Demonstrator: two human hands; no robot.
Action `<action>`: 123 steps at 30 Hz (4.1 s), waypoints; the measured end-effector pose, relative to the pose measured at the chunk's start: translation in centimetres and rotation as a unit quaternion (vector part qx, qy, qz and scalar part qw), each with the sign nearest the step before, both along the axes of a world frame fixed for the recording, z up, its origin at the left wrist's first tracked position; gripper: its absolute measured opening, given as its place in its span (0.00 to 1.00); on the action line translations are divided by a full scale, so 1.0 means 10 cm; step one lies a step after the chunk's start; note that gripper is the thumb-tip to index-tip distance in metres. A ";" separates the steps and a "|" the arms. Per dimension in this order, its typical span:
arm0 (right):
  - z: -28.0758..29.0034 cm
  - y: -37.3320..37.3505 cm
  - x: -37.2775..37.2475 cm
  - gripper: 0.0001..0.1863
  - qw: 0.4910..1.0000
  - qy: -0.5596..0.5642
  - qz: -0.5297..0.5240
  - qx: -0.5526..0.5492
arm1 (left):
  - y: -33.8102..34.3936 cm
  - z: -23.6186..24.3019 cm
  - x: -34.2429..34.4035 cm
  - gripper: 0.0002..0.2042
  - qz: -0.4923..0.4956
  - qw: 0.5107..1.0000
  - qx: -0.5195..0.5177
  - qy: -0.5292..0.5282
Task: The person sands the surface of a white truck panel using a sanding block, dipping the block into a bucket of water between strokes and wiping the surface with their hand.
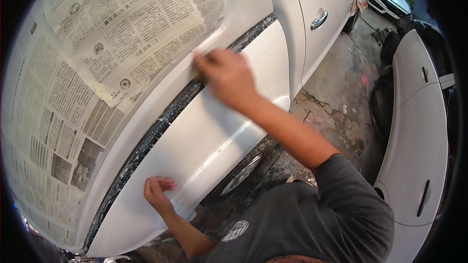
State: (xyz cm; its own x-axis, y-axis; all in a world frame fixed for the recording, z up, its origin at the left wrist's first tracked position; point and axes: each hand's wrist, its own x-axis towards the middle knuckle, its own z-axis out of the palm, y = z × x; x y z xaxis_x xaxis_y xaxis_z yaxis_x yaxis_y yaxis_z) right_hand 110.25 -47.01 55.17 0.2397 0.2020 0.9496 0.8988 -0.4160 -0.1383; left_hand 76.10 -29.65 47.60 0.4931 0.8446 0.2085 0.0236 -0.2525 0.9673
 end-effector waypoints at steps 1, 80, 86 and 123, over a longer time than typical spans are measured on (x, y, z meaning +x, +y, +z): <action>0.06 0.08 -0.25 0.22 0.999 -0.024 0.038 0.002 | 0.01 0.00 -0.01 0.19 0.002 1.000 0.000 0.000; 0.44 -0.28 0.15 0.21 0.984 -0.057 0.077 -0.150 | 0.01 0.05 -0.07 0.18 -0.018 0.999 -0.028 0.008; 0.41 0.08 -0.26 0.22 0.980 -0.085 0.108 -0.142 | 0.00 0.08 -0.03 0.17 -0.024 0.999 -0.022 0.017; 0.08 -0.20 0.09 0.20 0.999 -0.009 -0.045 0.000 | -0.07 0.12 0.00 0.16 -0.019 0.999 0.000 0.032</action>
State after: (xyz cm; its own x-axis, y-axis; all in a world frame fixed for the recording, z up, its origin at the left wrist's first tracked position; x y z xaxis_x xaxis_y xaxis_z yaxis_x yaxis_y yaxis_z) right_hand 111.15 -48.97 55.96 0.2401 0.1806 0.9538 0.8599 -0.4955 -0.1226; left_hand 76.11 -30.38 48.81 0.5369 0.8250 0.1764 0.0751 -0.2551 0.9640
